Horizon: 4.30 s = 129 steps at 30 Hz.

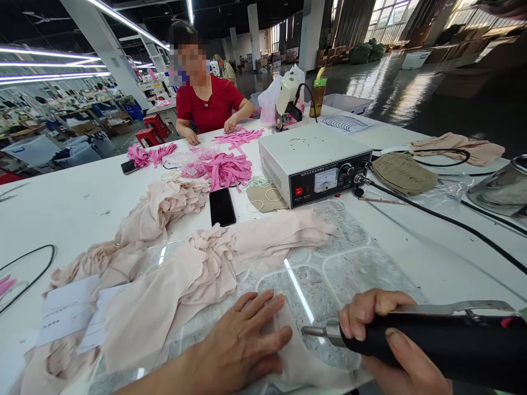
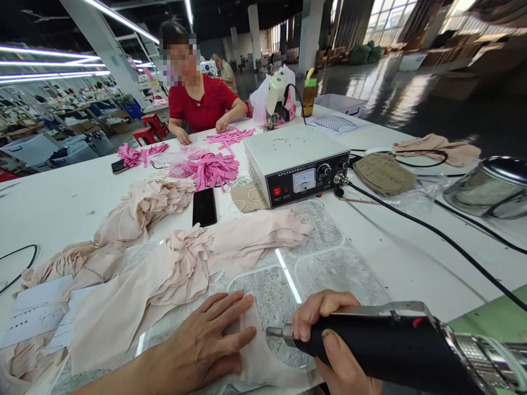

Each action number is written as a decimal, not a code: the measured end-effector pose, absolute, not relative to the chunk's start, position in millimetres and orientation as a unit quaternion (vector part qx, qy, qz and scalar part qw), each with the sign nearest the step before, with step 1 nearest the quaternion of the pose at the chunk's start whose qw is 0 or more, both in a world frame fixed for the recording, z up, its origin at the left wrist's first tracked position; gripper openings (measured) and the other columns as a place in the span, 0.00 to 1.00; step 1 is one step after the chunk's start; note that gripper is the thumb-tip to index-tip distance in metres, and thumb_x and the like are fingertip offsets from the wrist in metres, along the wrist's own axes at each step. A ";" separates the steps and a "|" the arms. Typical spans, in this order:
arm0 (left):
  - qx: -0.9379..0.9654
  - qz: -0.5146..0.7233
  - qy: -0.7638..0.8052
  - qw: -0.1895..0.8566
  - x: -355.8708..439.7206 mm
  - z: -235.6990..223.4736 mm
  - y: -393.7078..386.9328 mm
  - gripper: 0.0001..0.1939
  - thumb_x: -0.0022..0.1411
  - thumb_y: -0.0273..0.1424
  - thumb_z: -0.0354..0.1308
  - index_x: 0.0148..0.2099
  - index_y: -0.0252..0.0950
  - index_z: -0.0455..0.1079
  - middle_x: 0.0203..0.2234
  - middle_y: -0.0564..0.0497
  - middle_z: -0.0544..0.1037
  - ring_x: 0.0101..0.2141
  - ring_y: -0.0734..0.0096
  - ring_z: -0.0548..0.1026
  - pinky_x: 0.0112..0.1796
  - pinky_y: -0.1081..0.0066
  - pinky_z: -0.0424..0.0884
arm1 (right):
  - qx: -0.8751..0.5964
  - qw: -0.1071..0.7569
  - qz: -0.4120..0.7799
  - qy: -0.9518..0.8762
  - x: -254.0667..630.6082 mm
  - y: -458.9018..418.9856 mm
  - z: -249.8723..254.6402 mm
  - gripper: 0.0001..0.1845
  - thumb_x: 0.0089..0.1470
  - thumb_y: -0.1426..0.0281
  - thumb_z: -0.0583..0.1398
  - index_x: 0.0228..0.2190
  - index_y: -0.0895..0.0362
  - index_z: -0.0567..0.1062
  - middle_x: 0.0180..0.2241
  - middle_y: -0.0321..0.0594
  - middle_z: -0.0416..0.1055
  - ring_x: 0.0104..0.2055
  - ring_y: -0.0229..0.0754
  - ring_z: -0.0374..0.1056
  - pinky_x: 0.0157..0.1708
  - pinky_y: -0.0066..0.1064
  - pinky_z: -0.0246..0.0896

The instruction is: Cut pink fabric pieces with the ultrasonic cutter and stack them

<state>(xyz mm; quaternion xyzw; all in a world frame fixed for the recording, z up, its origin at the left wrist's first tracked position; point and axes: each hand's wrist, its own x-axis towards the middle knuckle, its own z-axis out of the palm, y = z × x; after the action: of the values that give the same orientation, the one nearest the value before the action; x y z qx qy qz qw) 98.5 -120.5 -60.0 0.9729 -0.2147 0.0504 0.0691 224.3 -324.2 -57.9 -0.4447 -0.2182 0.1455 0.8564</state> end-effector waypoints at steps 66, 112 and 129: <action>0.963 0.058 -0.252 0.071 98.5 -46.7 -137.3 0.12 0.68 0.32 0.52 0.52 0.37 0.67 0.53 0.47 0.69 0.49 0.66 0.68 0.48 0.66 0.62 | -0.471 0.842 0.178 -0.194 219.2 -337.5 -55.5 0.05 0.56 0.64 0.55 0.33 0.50 0.69 0.26 0.37 0.63 0.23 0.39 0.62 0.23 0.35 0.64; 0.963 0.044 -0.258 0.069 99.1 -53.9 -120.2 0.14 0.70 0.31 0.49 0.56 0.39 0.65 0.56 0.47 0.68 0.53 0.64 0.66 0.55 0.59 0.55 | -0.459 0.852 0.118 -0.221 216.1 -329.2 -42.6 0.07 0.56 0.63 0.58 0.31 0.53 0.68 0.25 0.33 0.62 0.22 0.34 0.62 0.21 0.29 0.66; 0.951 0.099 -0.278 0.088 95.5 -53.2 -138.8 0.13 0.70 0.28 0.48 0.52 0.29 0.67 0.46 0.40 0.73 0.47 0.60 0.71 0.47 0.62 0.69 | -0.491 0.836 0.143 -0.199 205.0 -351.5 -49.2 0.04 0.57 0.64 0.55 0.34 0.50 0.69 0.26 0.37 0.62 0.24 0.39 0.63 0.24 0.36 0.65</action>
<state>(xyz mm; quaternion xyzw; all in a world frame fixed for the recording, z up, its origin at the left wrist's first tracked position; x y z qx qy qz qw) 95.5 -138.8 -53.2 0.9513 -0.2783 0.0992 0.0878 205.0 -351.5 -49.2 -0.4908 -0.1986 0.1431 0.8362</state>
